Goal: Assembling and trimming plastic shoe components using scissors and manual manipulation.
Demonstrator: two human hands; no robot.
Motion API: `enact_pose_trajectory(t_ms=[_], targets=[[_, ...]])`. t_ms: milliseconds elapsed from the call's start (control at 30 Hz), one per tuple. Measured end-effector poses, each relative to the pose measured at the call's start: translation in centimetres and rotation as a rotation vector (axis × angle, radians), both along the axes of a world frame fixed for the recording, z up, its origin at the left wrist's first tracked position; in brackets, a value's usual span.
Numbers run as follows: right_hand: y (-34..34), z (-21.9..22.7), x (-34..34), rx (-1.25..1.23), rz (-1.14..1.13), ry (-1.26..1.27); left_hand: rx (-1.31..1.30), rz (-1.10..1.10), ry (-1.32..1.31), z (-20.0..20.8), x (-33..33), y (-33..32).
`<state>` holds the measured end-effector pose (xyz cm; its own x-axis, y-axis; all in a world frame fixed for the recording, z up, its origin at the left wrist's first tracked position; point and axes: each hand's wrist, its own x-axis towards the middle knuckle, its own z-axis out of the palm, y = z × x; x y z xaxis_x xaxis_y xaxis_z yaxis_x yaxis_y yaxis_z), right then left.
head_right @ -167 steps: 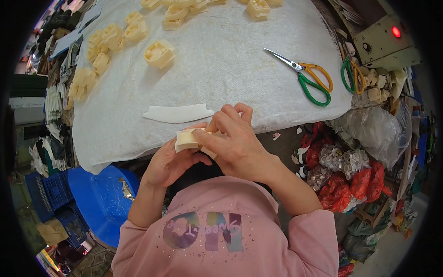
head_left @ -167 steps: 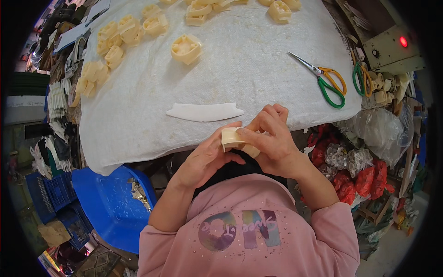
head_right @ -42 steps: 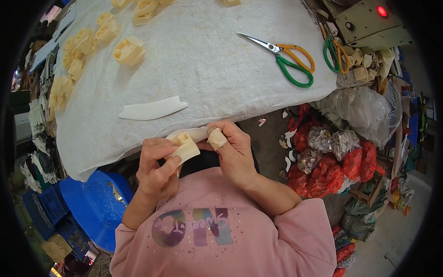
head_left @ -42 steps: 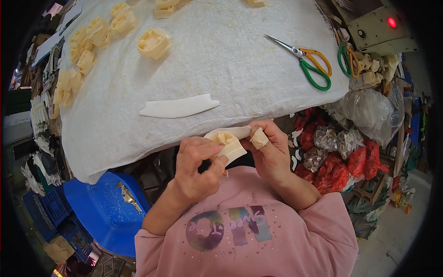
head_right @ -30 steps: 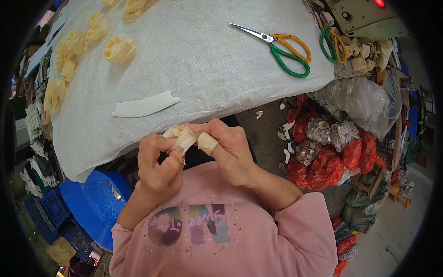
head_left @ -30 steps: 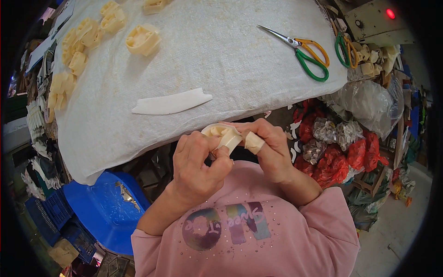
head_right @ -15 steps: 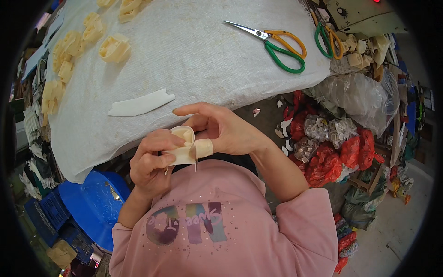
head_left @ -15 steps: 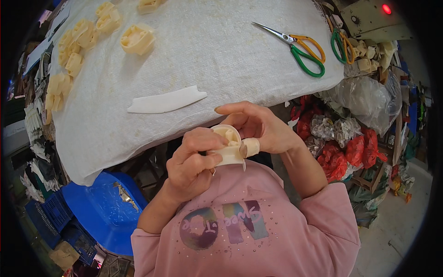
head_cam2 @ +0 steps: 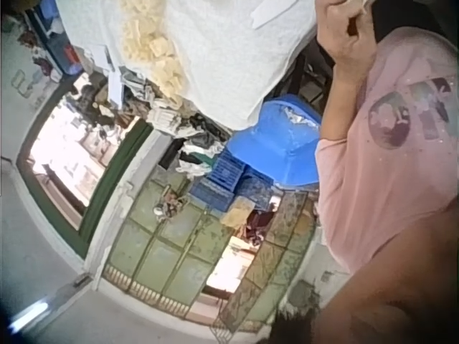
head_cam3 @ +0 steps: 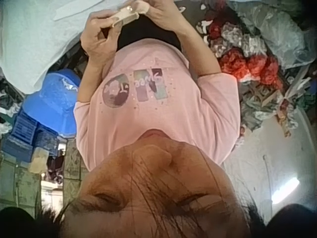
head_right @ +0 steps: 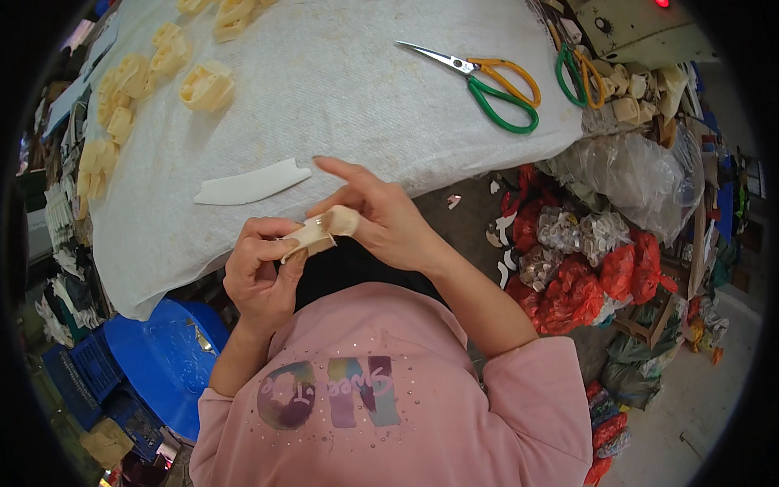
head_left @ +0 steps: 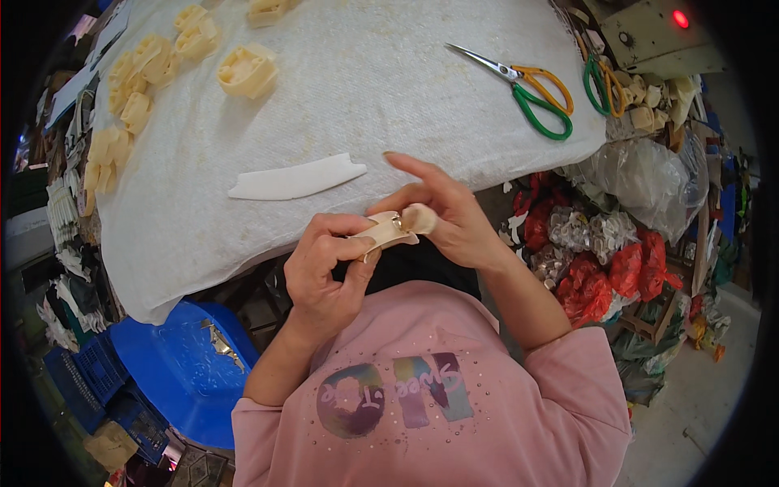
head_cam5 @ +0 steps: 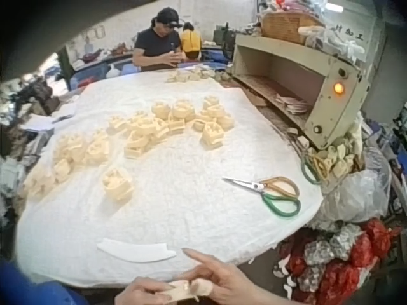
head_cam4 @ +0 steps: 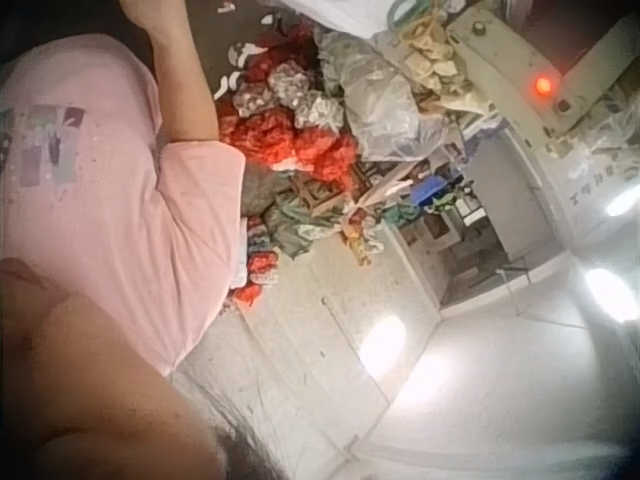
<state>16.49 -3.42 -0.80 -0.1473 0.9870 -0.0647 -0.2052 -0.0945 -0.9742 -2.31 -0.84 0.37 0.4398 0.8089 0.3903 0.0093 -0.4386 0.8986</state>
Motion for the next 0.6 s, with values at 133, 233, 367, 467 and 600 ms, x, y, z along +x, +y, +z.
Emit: enact_pose_trajectory(t_ms=[133,233,367,467,600], targets=[[0.3,1.1,1.4,0.415,-0.017,-0.406,-0.076,0.088,-0.072,-0.2,0.2,-0.3],[-0.5,0.8,-0.2,0.410,-0.110,-0.304,-0.246,0.064,-0.159,0.1,0.9,-0.8],[-0.8,0.6,-1.7,0.313,-0.221,-0.482,-0.440,0.072,-0.238,-0.1,1.4,-1.1],[-0.5,0.9,-1.9,0.258,-0.207,-0.387,-0.441,0.082,-0.249,-0.2,1.4,-0.7],[0.0,1.5,-1.1,0.309,-0.164,-0.456,-0.498,0.059,-0.197,0.2,1.4,-0.5]])
